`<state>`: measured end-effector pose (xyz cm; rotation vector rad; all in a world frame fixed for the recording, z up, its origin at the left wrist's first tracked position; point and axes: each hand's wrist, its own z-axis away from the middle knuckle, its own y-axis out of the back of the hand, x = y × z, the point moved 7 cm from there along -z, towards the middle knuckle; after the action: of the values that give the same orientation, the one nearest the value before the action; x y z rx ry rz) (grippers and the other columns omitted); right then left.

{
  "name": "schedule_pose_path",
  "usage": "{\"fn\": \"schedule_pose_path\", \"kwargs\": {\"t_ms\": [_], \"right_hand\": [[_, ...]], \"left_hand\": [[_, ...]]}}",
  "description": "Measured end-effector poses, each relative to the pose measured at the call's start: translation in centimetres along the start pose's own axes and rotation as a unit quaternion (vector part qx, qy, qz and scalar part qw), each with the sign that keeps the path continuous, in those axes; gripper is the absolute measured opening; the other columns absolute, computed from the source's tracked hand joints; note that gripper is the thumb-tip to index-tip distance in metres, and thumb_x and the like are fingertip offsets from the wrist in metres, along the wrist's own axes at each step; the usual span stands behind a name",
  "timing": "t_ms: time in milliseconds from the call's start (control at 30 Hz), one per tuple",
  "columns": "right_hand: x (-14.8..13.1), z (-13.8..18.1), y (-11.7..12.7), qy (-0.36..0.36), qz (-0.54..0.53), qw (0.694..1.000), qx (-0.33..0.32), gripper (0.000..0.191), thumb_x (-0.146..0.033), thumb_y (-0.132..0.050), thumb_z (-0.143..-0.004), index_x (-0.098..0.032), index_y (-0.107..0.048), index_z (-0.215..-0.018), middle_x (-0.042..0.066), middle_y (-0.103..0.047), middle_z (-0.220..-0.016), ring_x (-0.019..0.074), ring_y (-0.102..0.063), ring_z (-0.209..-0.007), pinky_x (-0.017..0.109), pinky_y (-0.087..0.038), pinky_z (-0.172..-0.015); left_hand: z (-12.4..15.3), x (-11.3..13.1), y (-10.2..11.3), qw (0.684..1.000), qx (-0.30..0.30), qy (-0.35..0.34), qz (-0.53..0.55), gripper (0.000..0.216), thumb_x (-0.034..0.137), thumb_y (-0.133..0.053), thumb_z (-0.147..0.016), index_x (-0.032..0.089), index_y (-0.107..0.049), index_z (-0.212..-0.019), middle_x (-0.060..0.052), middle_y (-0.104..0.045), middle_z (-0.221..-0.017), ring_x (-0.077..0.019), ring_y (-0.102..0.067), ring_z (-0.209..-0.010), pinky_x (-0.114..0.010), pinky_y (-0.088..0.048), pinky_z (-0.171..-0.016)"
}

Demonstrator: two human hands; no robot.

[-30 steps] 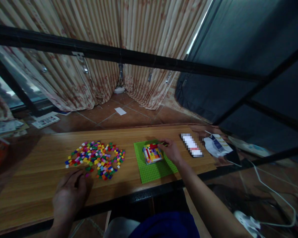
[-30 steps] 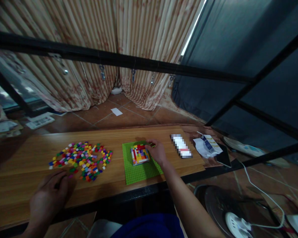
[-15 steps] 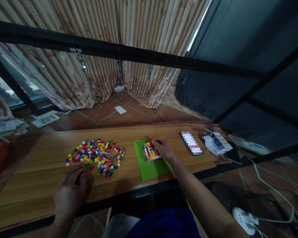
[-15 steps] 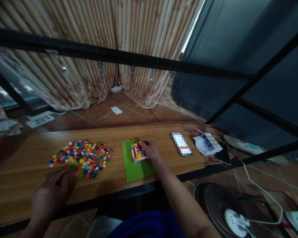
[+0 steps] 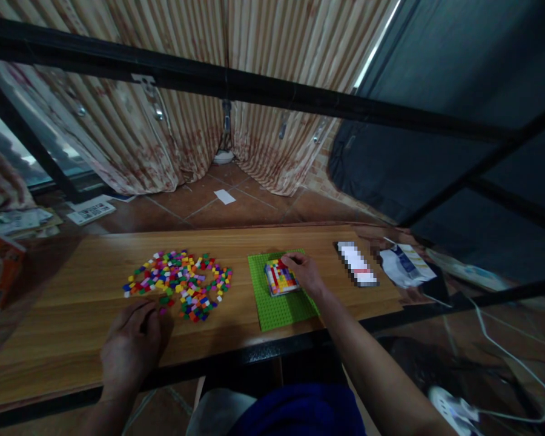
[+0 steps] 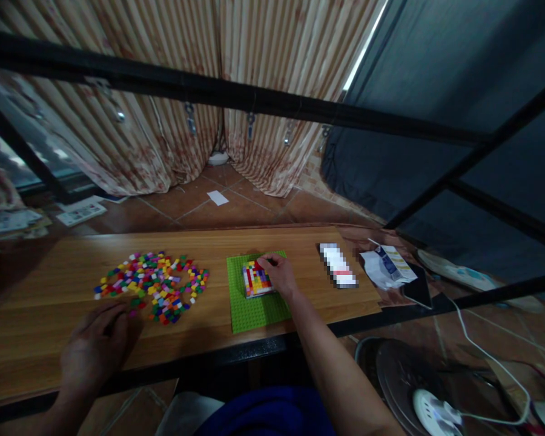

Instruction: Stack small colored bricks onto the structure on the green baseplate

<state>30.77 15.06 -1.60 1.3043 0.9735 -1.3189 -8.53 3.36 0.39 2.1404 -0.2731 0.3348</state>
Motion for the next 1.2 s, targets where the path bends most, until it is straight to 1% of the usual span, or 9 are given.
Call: {"fn": "schedule_pose_path", "kwargs": {"t_ms": [167, 267, 467, 567, 700, 833, 933, 1100, 1200], "right_hand": [[0.0, 0.0, 0.0, 0.009, 0.003, 1.0, 0.002, 0.033, -0.051, -0.075, -0.06, -0.02, -0.068, -0.068, -0.001, -0.066, -0.063, 0.0126, -0.056, -0.057, 0.026, -0.045, -0.056], [0.1, 0.0, -0.1, 0.004, -0.001, 1.0, 0.005, 0.036, -0.053, -0.076, -0.059, -0.019, -0.067, -0.068, -0.002, -0.065, -0.063, 0.0118, -0.054, -0.055, 0.025, -0.044, -0.055], [0.1, 0.2, -0.1, 0.02, -0.001, 1.0, 0.012, 0.039, -0.055, -0.076, -0.058, -0.02, -0.068, -0.07, -0.001, -0.066, -0.064, 0.0123, -0.055, -0.057, 0.025, -0.045, -0.055], [0.0, 0.4, -0.2, 0.03, -0.001, 0.999, 0.015, 0.038, -0.056, -0.074, -0.06, -0.02, -0.068, -0.071, -0.001, -0.066, -0.066, 0.013, -0.056, -0.059, 0.025, -0.045, -0.056], [-0.2, 0.5, -0.2, 0.034, -0.011, 0.999, 0.015, 0.042, -0.06, -0.073, -0.061, -0.02, -0.068, -0.072, -0.001, -0.067, -0.067, 0.0141, -0.058, -0.061, 0.027, -0.046, -0.06], [0.3, 0.2, 0.6, -0.005, -0.029, 0.999, 0.034, 0.053, -0.071, -0.062, -0.068, -0.019, -0.073, -0.078, 0.001, -0.069, -0.068, 0.0161, -0.061, -0.063, 0.028, -0.046, -0.061], [0.8, 0.0, 0.9, -0.026, -0.04, 0.998, 0.035, 0.058, -0.073, -0.057, -0.069, -0.019, -0.073, -0.082, 0.002, -0.069, -0.069, 0.0168, -0.061, -0.062, 0.028, -0.046, -0.059], [0.5, -0.3, 0.9, 0.038, 0.03, 0.998, 0.032, 0.049, -0.065, -0.058, -0.071, -0.019, -0.073, -0.082, 0.003, -0.07, -0.075, 0.016, -0.061, -0.067, 0.026, -0.046, -0.061], [0.7, -0.3, 0.8, 0.039, 0.044, 0.998, 0.033, 0.049, -0.063, -0.055, -0.071, -0.018, -0.072, -0.082, 0.002, -0.069, -0.073, 0.0157, -0.059, -0.064, 0.026, -0.045, -0.058]], "left_hand": [[0.0, 0.3, 0.1, 1.0, 0.014, -0.019, -0.007, 0.027, 0.038, -0.048, -0.091, 0.017, -0.067, -0.092, -0.01, -0.071, -0.1, -0.0219, -0.066, -0.092, -0.034, -0.054, -0.085], [0.0, 0.3, 0.1, 1.0, 0.011, -0.021, -0.006, 0.027, 0.037, -0.048, -0.091, 0.017, -0.067, -0.092, -0.01, -0.071, -0.1, -0.022, -0.066, -0.092, -0.035, -0.055, -0.084], [0.1, 0.2, 0.1, 1.0, 0.009, -0.007, 0.003, 0.025, 0.037, -0.049, -0.09, 0.019, -0.066, -0.092, -0.009, -0.07, -0.1, -0.0241, -0.066, -0.093, -0.039, -0.056, -0.084], [0.0, 0.0, -0.1, 1.0, 0.0, 0.004, 0.005, 0.025, 0.037, -0.048, -0.089, 0.02, -0.066, -0.092, -0.009, -0.07, -0.103, -0.0247, -0.066, -0.096, -0.04, -0.056, -0.087], [-0.1, 0.0, -0.2, 1.0, -0.002, -0.009, 0.008, 0.028, 0.036, -0.047, -0.09, 0.017, -0.067, -0.092, -0.013, -0.07, -0.1, -0.0262, -0.066, -0.096, -0.041, -0.055, -0.088], [-0.1, -0.3, -0.2, 1.0, -0.001, 0.001, 0.009, 0.03, 0.035, -0.045, -0.09, 0.016, -0.068, -0.092, -0.013, -0.071, -0.1, -0.0256, -0.066, -0.094, -0.04, -0.055, -0.088], [0.0, -0.4, -0.2, 1.0, -0.007, 0.015, 0.011, 0.03, 0.035, -0.045, -0.09, 0.016, -0.069, -0.093, -0.013, -0.07, -0.103, -0.026, -0.066, -0.096, -0.04, -0.054, -0.09], [0.1, -0.5, -0.3, 1.0, -0.005, 0.024, 0.016, 0.028, 0.034, -0.047, -0.088, 0.018, -0.069, -0.094, -0.011, -0.071, -0.104, -0.0266, -0.065, -0.098, -0.043, -0.054, -0.09], [0.1, -0.5, -0.3, 0.999, -0.004, 0.039, 0.021, 0.027, 0.033, -0.048, -0.087, 0.019, -0.069, -0.094, -0.01, -0.071, -0.103, -0.0254, -0.065, -0.098, -0.041, -0.054, -0.091]]}}
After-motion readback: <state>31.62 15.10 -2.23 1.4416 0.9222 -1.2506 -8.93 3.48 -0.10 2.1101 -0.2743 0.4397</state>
